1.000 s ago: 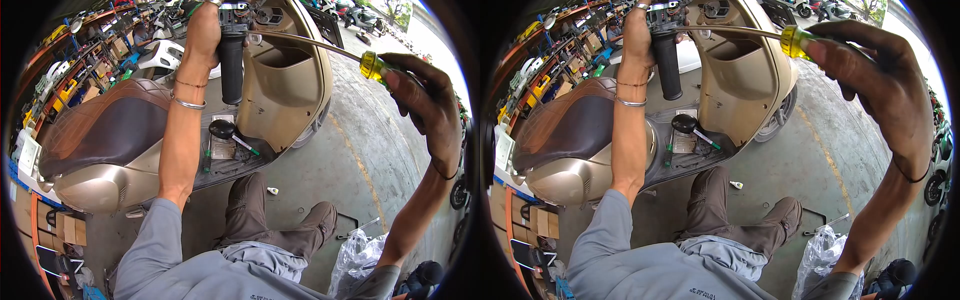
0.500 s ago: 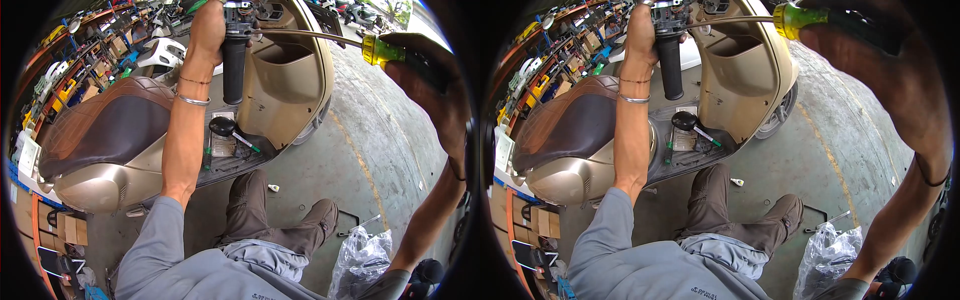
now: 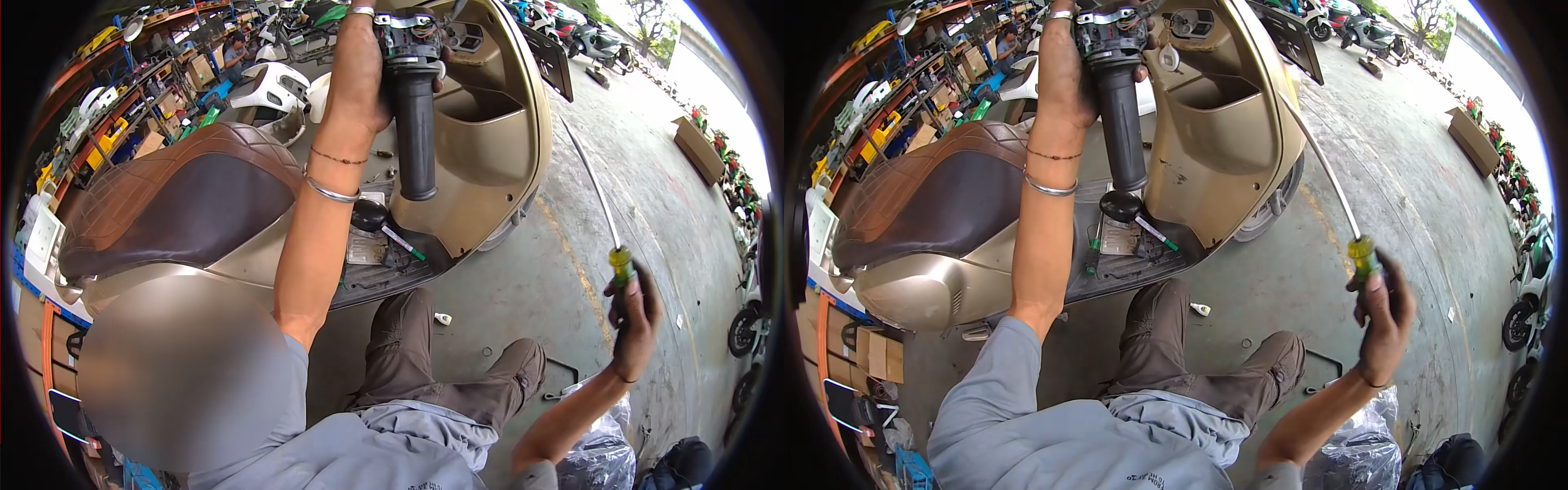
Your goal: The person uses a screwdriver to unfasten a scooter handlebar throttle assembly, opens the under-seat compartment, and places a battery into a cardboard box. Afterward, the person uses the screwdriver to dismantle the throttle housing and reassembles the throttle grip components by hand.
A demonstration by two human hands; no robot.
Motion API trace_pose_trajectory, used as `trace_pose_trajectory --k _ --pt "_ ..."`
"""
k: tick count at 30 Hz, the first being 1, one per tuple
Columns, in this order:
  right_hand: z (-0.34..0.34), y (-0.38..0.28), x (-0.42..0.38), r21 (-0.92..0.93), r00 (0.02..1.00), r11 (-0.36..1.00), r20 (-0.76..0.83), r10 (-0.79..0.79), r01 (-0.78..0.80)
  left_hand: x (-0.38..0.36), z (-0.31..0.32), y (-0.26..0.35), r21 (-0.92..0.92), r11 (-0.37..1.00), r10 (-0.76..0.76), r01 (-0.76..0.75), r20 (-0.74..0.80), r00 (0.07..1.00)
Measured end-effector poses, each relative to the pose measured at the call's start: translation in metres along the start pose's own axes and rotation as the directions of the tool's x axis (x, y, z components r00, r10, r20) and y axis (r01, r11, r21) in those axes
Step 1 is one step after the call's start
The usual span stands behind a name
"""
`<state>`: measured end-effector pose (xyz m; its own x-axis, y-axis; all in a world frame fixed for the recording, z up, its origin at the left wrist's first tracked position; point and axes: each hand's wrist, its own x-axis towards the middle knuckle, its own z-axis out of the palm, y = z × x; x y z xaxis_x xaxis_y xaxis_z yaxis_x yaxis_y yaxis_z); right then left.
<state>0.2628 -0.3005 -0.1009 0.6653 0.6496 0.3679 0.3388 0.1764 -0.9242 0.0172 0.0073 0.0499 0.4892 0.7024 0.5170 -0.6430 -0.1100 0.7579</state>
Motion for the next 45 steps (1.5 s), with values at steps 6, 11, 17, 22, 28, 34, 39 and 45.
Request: trace_pose_trajectory --k 6,11,17,22,28,34,39,45 --pt "0.087 0.250 -0.087 0.246 0.775 0.775 -0.122 0.620 -0.582 -0.003 0.007 -0.001 -0.036 0.998 -0.045 0.044 -0.030 0.999" --pt "0.128 0.433 -0.160 -0.099 0.484 0.474 -0.246 0.840 -0.875 -0.004 0.005 -0.002 -0.129 0.988 -0.086 0.086 0.011 0.996" --pt "0.164 0.395 -0.137 -0.686 0.646 0.241 -0.423 0.636 -0.687 -0.008 0.001 -0.012 -0.072 0.997 -0.010 0.009 -0.019 1.000" --pt "0.193 0.121 0.008 0.338 0.998 0.941 0.056 -0.005 -0.014 -0.018 0.017 -0.028 -0.074 0.997 0.011 -0.010 0.010 1.000" --pt "0.197 -0.041 0.049 0.456 0.951 0.889 0.257 -0.173 0.039 -0.018 0.007 -0.060 0.139 0.980 0.137 -0.143 0.054 0.989" --pt "0.199 -0.032 0.050 0.507 0.939 0.860 0.268 -0.215 0.052 -0.102 -0.052 -0.009 0.582 0.731 0.535 -0.356 -0.167 0.828" --pt "0.197 -0.028 0.061 0.519 0.917 0.854 0.328 -0.228 0.027 -0.193 -0.218 0.128 0.984 0.142 0.981 0.104 -0.154 0.121" --pt "0.203 -0.027 0.064 0.534 0.909 0.845 0.337 -0.244 0.028 -0.257 -0.267 0.235 0.829 0.548 0.836 0.112 -0.544 -0.070"
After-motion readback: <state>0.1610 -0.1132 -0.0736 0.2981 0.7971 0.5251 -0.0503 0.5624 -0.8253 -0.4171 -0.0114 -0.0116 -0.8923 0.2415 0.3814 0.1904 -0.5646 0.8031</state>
